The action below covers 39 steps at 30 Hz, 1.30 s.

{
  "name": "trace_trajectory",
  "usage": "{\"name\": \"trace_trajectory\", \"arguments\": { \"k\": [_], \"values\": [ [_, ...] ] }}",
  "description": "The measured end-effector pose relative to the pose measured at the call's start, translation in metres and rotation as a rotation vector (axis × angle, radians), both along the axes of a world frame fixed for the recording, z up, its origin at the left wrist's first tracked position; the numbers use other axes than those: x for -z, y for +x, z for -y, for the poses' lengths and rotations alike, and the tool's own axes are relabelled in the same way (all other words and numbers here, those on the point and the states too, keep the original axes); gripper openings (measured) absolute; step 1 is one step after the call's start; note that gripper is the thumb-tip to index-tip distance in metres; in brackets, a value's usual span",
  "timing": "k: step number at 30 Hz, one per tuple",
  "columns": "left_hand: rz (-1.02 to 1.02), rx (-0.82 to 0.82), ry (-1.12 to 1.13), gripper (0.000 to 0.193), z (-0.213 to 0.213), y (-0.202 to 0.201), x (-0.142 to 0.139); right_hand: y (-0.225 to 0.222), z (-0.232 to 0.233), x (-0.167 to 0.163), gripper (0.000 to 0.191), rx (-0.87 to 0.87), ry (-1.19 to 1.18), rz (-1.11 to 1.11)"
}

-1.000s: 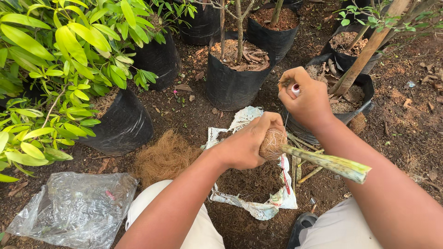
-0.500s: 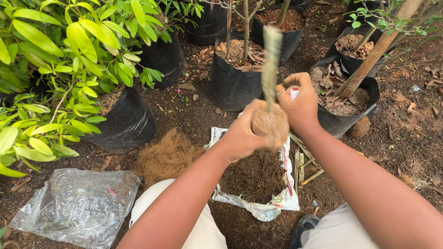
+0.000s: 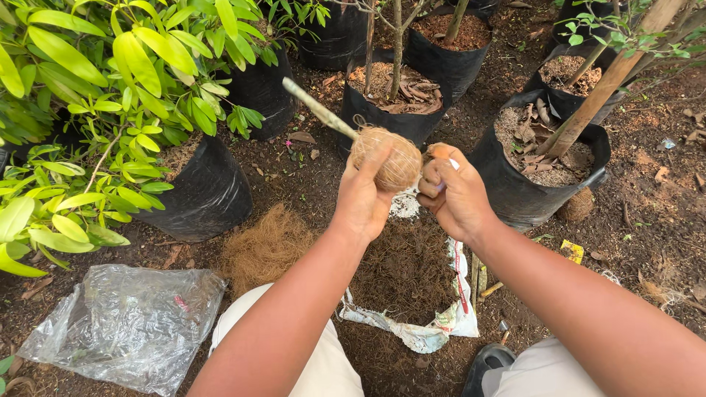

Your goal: The person wraps a thin white string around a plant stem attached to a coconut base, then ties off the string. The person then picks up a second plant stem and begins wrapping it with the same string.

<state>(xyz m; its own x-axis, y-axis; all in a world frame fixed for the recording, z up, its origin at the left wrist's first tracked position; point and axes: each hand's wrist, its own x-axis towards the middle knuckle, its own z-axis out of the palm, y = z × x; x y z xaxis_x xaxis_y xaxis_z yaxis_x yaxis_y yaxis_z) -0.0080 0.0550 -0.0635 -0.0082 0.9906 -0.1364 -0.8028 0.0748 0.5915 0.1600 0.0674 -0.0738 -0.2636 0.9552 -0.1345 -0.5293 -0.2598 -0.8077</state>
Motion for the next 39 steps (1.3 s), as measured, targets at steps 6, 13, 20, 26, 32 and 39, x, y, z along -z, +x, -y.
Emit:
{"name": "trace_trajectory", "arguments": {
  "k": [6,13,20,26,32,39],
  "values": [
    [0.059,-0.042,-0.025,0.062,0.002,-0.003,-0.012,-0.007,0.014,-0.015,0.022,-0.098,0.022,-0.070],
    [0.037,-0.070,-0.106,0.060,-0.003,-0.005,-0.008,-0.015,0.019,-0.020,0.037,-0.049,0.208,0.169],
    [0.082,-0.105,-0.039,0.068,-0.004,-0.001,0.000,-0.013,0.035,-0.032,0.046,0.005,0.785,0.967],
    [-0.026,-0.039,-0.234,0.074,0.004,-0.002,-0.017,-0.013,0.037,-0.055,0.042,-0.226,1.070,1.161],
    [-0.266,0.004,-0.129,0.069,0.004,0.000,-0.018,-0.011,0.041,-0.073,0.040,-0.417,1.025,1.391],
    [-0.507,0.226,-0.129,0.046,0.004,0.007,-0.005,-0.001,0.045,-0.090,0.048,-0.166,0.830,1.223]
  ]
}}
